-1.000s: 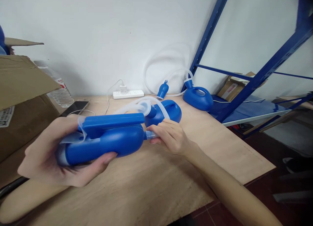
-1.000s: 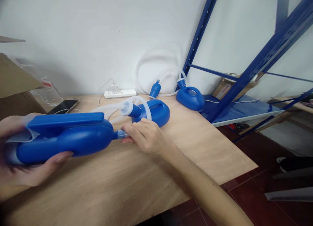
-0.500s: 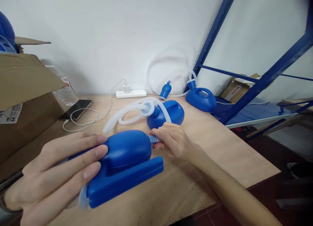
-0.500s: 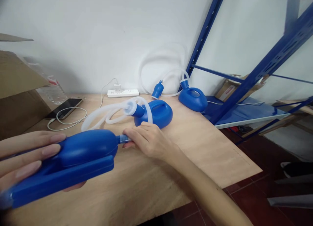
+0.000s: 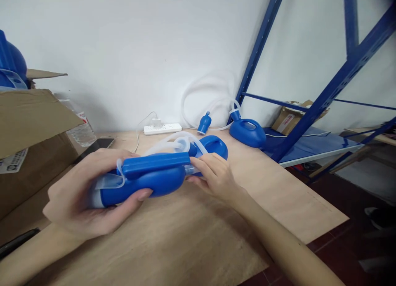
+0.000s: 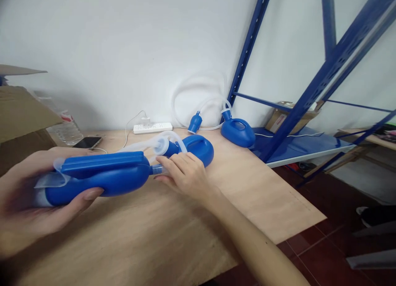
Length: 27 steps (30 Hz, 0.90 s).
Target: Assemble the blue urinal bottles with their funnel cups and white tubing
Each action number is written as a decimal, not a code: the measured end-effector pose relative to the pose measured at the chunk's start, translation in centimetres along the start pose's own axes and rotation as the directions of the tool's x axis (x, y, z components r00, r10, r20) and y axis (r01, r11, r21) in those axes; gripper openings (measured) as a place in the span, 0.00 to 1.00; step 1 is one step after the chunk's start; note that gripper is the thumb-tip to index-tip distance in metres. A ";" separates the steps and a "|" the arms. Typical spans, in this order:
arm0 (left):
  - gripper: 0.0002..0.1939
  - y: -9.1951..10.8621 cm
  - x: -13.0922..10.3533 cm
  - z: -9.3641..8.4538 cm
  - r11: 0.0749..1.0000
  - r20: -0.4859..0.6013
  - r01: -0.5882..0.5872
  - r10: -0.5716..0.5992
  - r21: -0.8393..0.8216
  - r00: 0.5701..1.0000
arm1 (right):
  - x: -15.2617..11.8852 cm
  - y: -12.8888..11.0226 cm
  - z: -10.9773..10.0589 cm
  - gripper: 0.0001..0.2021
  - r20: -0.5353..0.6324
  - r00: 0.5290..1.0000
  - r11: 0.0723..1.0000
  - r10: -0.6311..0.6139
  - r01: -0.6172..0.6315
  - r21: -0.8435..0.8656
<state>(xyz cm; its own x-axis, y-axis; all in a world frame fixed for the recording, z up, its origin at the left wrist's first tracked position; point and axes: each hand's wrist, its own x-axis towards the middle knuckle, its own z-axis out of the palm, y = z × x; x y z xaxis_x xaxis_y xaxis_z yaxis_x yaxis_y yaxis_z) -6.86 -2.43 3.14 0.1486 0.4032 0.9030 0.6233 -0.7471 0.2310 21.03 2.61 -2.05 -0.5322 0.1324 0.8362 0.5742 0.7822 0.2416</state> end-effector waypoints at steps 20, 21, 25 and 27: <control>0.20 -0.6 1.1 -1.1 0.914 0.268 0.385 -0.342 -0.130 0.901 | -0.2 -0.2 -0.1 0.15 -0.045 0.999 0.992 0.005 0.001 0.125; 0.20 -0.5 0.9 -1.2 0.924 0.251 0.366 -0.330 -0.113 0.910 | -0.1 -0.3 -0.2 0.14 -0.043 0.999 0.992 0.002 0.004 0.128; 0.19 -0.1 -0.2 -1.3 0.969 0.183 0.236 -0.220 -0.068 0.958 | 0.0 -0.4 -0.5 0.13 -0.027 0.999 0.992 -0.033 0.036 0.122; 0.20 -0.2 -1.0 -1.1 0.982 0.132 0.188 -0.183 -0.029 0.974 | 0.0 -0.5 -0.7 0.12 -0.032 0.999 0.992 -0.044 0.047 0.119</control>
<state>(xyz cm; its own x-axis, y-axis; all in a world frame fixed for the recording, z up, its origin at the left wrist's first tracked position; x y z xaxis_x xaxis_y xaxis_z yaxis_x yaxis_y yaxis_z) -8.00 -3.29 2.61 0.1326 0.5992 0.7895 0.6173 -0.6731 0.4072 21.19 1.80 -1.83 -0.5367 0.0788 0.8401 0.4707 0.8543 0.2206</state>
